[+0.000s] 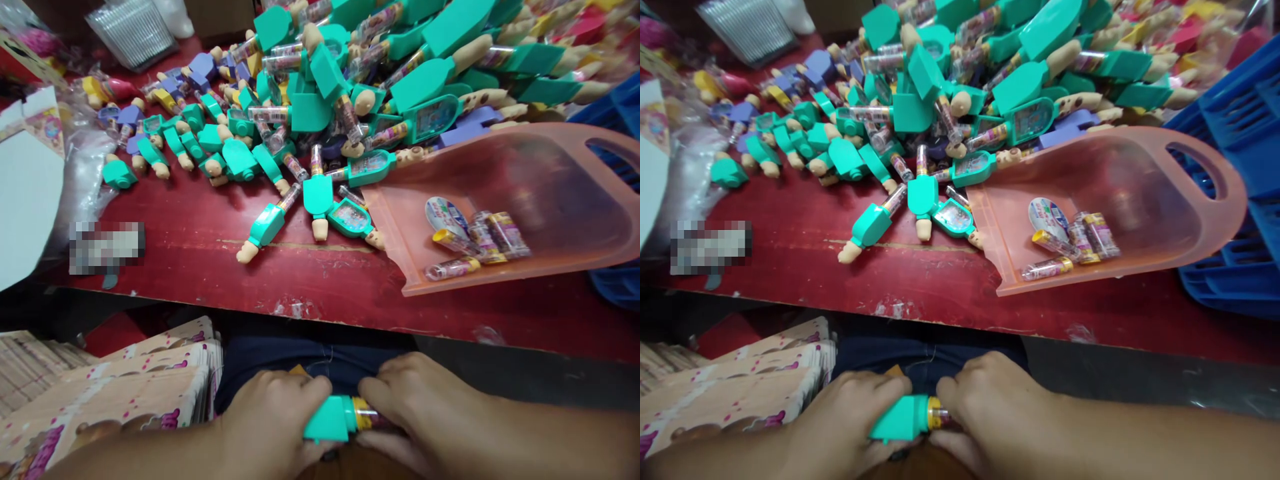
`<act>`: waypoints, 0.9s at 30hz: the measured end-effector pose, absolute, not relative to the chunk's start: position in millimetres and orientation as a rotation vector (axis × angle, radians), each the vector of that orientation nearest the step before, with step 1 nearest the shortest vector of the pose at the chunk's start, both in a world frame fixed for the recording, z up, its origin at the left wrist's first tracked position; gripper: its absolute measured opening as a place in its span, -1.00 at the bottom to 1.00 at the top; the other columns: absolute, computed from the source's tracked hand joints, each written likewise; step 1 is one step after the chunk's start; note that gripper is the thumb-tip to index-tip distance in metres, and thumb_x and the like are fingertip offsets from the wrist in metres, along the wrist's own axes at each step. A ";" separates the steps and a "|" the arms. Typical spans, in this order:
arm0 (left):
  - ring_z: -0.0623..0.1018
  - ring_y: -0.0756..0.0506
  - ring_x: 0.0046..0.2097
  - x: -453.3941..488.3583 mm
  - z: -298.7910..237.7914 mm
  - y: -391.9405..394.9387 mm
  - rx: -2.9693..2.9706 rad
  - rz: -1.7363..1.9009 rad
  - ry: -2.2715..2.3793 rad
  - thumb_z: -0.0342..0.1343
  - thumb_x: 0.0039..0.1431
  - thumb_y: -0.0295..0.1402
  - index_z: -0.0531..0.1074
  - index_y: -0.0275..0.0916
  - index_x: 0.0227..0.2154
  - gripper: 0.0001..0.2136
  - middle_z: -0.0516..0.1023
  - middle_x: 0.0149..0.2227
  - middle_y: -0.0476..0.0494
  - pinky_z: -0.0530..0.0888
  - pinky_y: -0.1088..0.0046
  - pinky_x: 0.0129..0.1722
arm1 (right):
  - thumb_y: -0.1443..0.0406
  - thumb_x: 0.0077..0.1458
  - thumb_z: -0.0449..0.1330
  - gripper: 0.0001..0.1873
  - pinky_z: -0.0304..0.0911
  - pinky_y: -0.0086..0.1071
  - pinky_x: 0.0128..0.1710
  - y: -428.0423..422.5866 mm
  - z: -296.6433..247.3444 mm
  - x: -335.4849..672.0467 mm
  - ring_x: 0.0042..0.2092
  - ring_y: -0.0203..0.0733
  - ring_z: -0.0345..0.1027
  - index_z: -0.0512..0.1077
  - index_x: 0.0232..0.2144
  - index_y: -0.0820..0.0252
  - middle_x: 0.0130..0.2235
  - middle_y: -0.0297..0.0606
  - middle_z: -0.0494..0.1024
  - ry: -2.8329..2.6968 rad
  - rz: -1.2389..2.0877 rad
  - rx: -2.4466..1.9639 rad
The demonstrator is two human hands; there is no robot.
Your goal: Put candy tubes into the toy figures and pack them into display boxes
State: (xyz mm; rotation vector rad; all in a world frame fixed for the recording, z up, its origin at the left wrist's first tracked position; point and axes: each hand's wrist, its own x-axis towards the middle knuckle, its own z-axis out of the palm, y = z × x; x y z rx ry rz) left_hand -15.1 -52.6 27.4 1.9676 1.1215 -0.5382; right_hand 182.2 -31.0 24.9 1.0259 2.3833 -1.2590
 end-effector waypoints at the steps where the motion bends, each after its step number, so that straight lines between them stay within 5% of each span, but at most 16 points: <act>1: 0.56 -0.24 -0.27 -14.4 26.6 -52.6 1.984 -0.538 1.114 0.14 0.03 -0.22 0.35 -0.14 -0.23 -0.76 0.55 -0.27 -0.07 0.52 0.19 -0.32 | 0.19 -0.02 0.18 -0.80 -0.09 -0.44 -0.54 -28.3 21.5 181.5 -0.54 -0.34 0.15 0.35 -0.52 0.21 -0.54 -0.33 0.39 2.219 -1.441 1.085; 4: 0.55 -0.23 -0.26 -13.0 24.1 -48.6 2.082 -0.533 1.107 0.12 0.04 -0.32 0.33 -0.14 -0.21 -0.78 0.54 -0.25 -0.07 0.50 0.20 -0.31 | 0.08 -0.07 0.13 -0.67 -0.21 -0.48 -0.66 -17.8 9.4 180.7 -0.67 -0.42 -0.12 0.21 -0.62 0.20 -0.72 -0.47 0.13 1.388 -2.123 1.140; 7: 0.54 -0.21 -0.28 -16.4 21.0 -37.6 2.172 -0.460 1.138 0.08 0.08 -0.31 0.34 -0.15 -0.24 -0.83 0.53 -0.29 -0.07 0.48 0.27 -0.35 | 0.00 -0.03 0.05 -0.62 -0.22 -0.48 -0.69 -5.8 4.4 180.8 -0.71 -0.41 -0.22 0.23 -0.59 0.19 -0.78 -0.52 0.00 1.043 -2.350 1.083; 11: 0.53 -0.08 -0.38 -27.7 18.8 -23.3 2.074 -0.264 1.262 0.11 0.06 -0.21 0.34 -0.17 -0.35 -0.83 0.53 -0.41 0.01 0.37 0.50 -0.47 | 0.13 0.05 0.09 -0.72 0.01 -0.44 -0.49 3.4 14.6 180.6 -0.47 -0.29 0.16 0.36 -0.42 0.27 -0.51 -0.26 0.36 2.268 -1.690 1.250; 14: 0.51 -0.06 -0.42 -33.4 18.3 -20.3 2.225 -0.150 1.224 0.11 0.06 -0.24 0.34 -0.17 -0.37 -0.86 0.52 -0.44 0.04 0.34 0.50 -0.49 | 0.18 0.13 0.00 -0.71 -0.02 -0.38 -0.45 0.5 18.6 179.3 -0.43 -0.24 0.15 0.37 -0.43 0.27 -0.47 -0.18 0.38 2.677 -1.317 1.166; 19: 0.47 -0.10 -0.50 -35.1 19.5 -13.4 2.857 0.028 1.031 -0.01 0.08 -0.44 0.32 -0.19 -0.28 -0.87 0.53 -0.39 -0.07 0.31 0.44 -0.57 | -0.09 0.03 -0.07 -0.54 -0.20 -0.49 -0.66 -2.4 11.8 174.6 -0.67 -0.42 -0.22 0.17 -0.53 0.18 -0.71 -0.50 0.02 1.370 -2.393 1.230; 21: 0.46 -0.09 -0.52 -36.7 21.9 -7.2 2.943 0.055 0.990 -0.06 0.11 -0.46 0.32 -0.19 -0.27 -0.86 0.52 -0.41 -0.07 0.30 0.44 -0.59 | -0.12 0.04 -0.14 -0.50 -0.23 -0.49 -0.69 1.2 12.6 175.2 -0.70 -0.42 -0.29 0.20 -0.49 0.18 -0.75 -0.54 -0.04 1.163 -2.478 1.163; 25: 0.48 -0.06 -0.47 -41.8 26.3 3.8 2.812 0.026 1.085 -0.10 0.14 -0.45 0.31 -0.20 -0.27 -0.86 0.50 -0.42 -0.03 0.33 0.47 -0.54 | -0.03 0.12 -0.07 -0.53 -0.01 -0.44 -0.52 6.4 17.7 180.7 -0.51 -0.30 0.12 0.33 -0.41 0.26 -0.54 -0.27 0.32 2.340 -1.679 1.365; 27: 0.47 -0.06 -0.48 -43.4 27.1 7.5 2.870 0.047 1.082 -0.14 0.16 -0.44 0.31 -0.20 -0.27 -0.85 0.51 -0.40 -0.05 0.32 0.46 -0.55 | 0.02 0.16 -0.09 -0.56 -0.02 -0.40 -0.48 5.2 17.2 181.8 -0.45 -0.26 0.14 0.33 -0.43 0.27 -0.48 -0.19 0.35 2.698 -1.282 1.354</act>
